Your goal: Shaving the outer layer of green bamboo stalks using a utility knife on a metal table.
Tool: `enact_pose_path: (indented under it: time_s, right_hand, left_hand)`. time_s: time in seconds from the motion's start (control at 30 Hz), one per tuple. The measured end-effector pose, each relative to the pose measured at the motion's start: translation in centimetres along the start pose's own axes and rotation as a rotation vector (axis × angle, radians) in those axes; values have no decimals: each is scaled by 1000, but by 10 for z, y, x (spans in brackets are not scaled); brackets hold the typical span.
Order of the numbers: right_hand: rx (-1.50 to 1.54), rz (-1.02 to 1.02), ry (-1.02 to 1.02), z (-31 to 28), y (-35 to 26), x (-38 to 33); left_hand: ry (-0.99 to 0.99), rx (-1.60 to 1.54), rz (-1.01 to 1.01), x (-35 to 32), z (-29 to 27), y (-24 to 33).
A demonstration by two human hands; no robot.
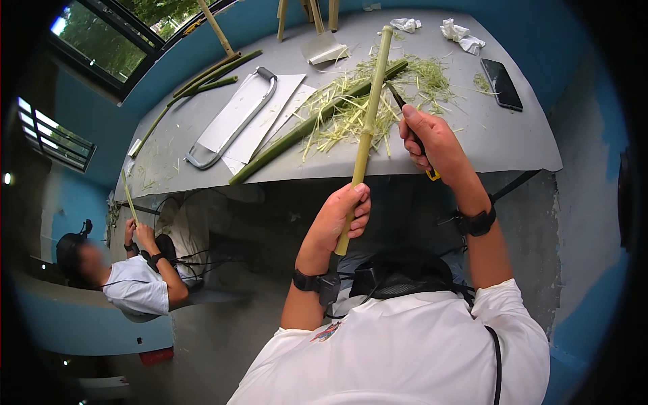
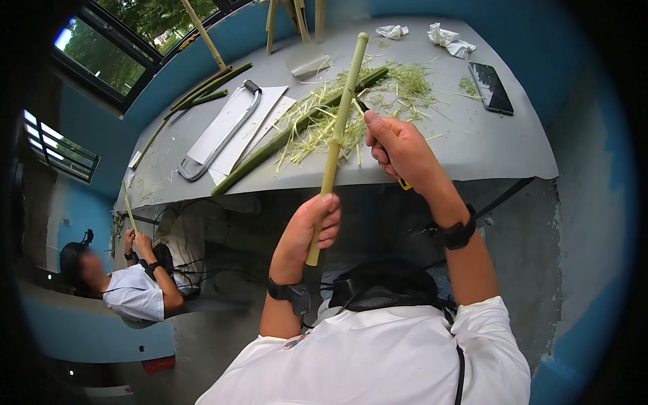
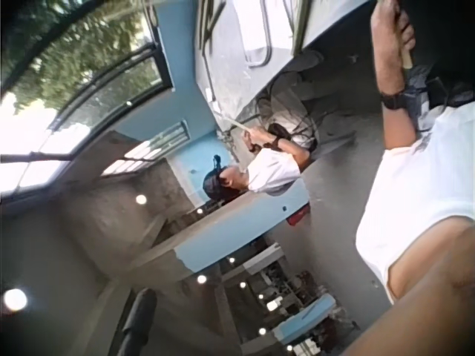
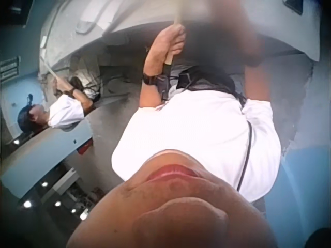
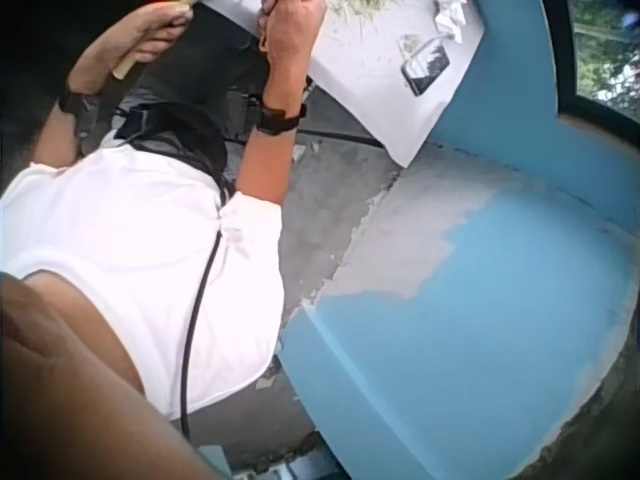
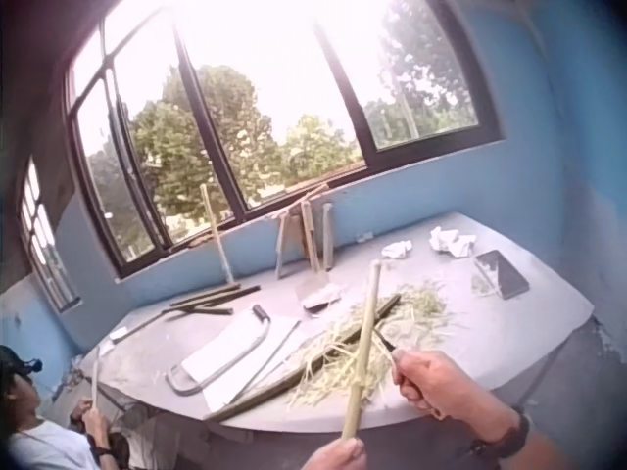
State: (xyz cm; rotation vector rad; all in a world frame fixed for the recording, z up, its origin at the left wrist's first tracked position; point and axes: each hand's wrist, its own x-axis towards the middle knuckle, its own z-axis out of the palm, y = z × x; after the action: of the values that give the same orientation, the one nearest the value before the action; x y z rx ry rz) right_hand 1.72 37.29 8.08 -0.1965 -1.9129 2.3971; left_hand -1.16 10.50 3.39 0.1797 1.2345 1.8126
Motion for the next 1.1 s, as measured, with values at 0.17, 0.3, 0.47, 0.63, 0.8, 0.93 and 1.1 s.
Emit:
enact_pose_path:
  time_s: [0.17,0.3,0.47,0.63,0.8,0.93,1.1]
  right_hand:
    - [-38,-21,81,11,4,1]
    - [-60,-68,80,14,14,3]
    - [-241,-154,81,27,28,-2]
    - [-486,-236,-27,34,12,-7]
    - [-1214,-595,-124,49,-5,5]
    - [-1598,-469,-214,67,-17,11]
    - [-1726,-526,-273,83,-17,23]
  left_hand:
    - [16,-62,6,2,6,5]
    - [-54,-86,-17,0,1,8]
    - [-22,-90,-3,-5,-5,-3]
    - [-107,-313,14,-8,-25,-20]
    - [-298,-557,-13,-9,-43,-31]
    - [-378,-740,-22,-16,-49,-34]
    - [-389,-763,0,-23,-53,-36]
